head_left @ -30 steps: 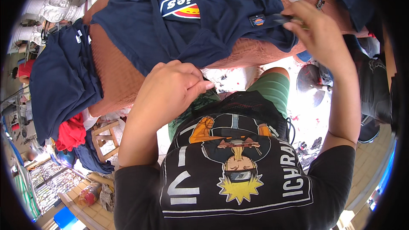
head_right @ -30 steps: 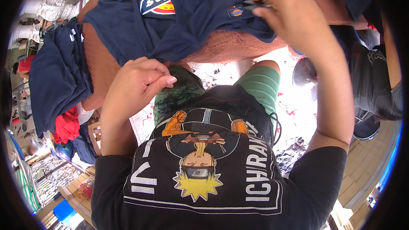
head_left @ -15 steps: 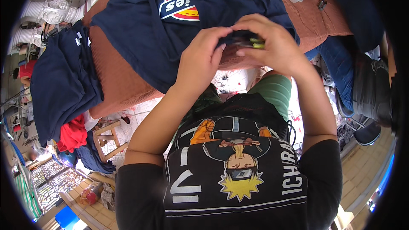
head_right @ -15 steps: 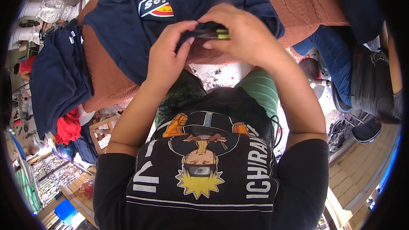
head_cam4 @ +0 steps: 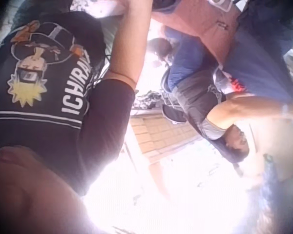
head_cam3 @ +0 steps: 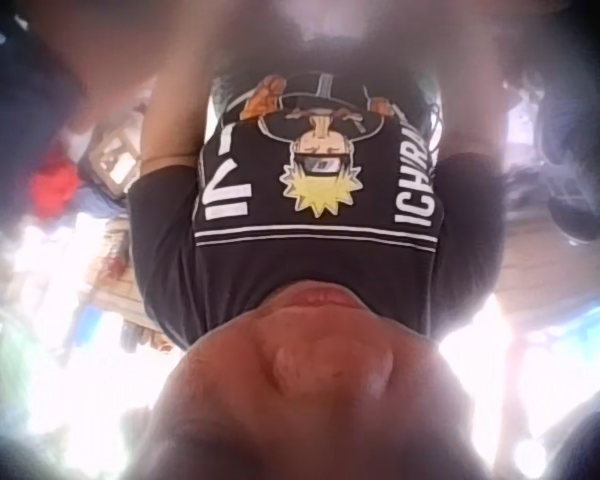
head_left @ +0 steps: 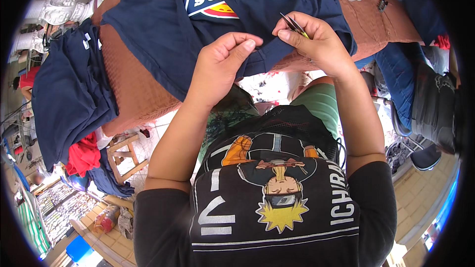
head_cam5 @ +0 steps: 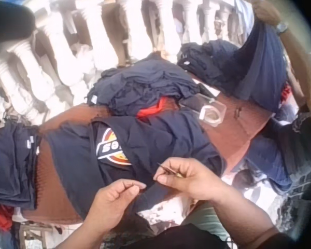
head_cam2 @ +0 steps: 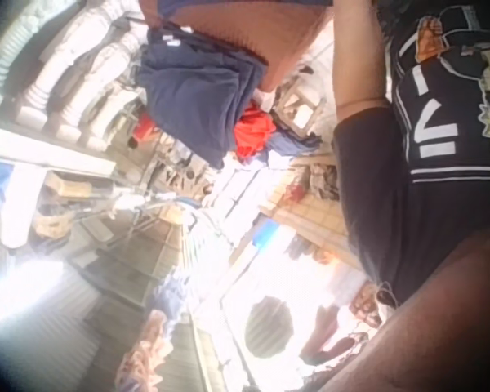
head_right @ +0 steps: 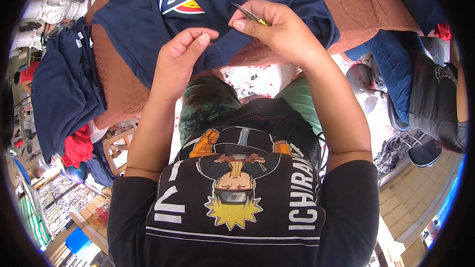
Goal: The person trims excess threads from several navy blue shirts using shears and removes labels from the collars.
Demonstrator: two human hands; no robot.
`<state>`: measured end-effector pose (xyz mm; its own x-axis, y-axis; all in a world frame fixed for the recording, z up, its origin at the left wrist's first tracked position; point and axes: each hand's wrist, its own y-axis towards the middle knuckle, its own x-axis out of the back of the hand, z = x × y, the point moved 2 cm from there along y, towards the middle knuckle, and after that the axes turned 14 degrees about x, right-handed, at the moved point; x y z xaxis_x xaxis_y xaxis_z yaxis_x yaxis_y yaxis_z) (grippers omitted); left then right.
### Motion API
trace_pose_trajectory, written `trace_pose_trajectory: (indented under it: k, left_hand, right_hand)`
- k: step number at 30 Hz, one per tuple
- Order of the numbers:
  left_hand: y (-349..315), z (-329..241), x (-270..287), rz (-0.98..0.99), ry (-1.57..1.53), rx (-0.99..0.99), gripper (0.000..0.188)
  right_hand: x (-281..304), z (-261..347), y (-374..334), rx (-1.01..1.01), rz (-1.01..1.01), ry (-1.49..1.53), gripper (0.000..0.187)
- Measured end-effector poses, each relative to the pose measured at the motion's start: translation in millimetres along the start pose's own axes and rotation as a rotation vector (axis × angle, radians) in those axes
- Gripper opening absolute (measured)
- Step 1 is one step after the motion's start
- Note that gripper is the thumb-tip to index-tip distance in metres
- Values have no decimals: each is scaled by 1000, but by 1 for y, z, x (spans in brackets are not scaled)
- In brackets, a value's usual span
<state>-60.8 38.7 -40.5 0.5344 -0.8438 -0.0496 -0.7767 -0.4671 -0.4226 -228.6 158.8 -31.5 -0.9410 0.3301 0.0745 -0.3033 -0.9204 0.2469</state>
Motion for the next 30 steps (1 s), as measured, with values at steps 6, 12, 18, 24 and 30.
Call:
trace_pose_trajectory:
  k: [6,12,18,24,30]
  left_hand:
    - [-10,-10,4,134,-1,-4,33]
    - [-12,-9,-1,-10,157,-136,28]
    - [-15,-10,-8,-237,351,-262,16]
    - [-19,-17,-15,-290,480,-502,12]
    - [-21,-20,-11,-251,551,-262,13]
  right_hand:
    - [6,0,-1,-36,-26,37,14]
    - [7,3,-3,-38,-33,27,16]
    - [3,4,-5,1,-15,-2,12]
    - [2,-3,-8,69,5,-213,19]
    - [-7,36,-18,393,-107,-629,27]
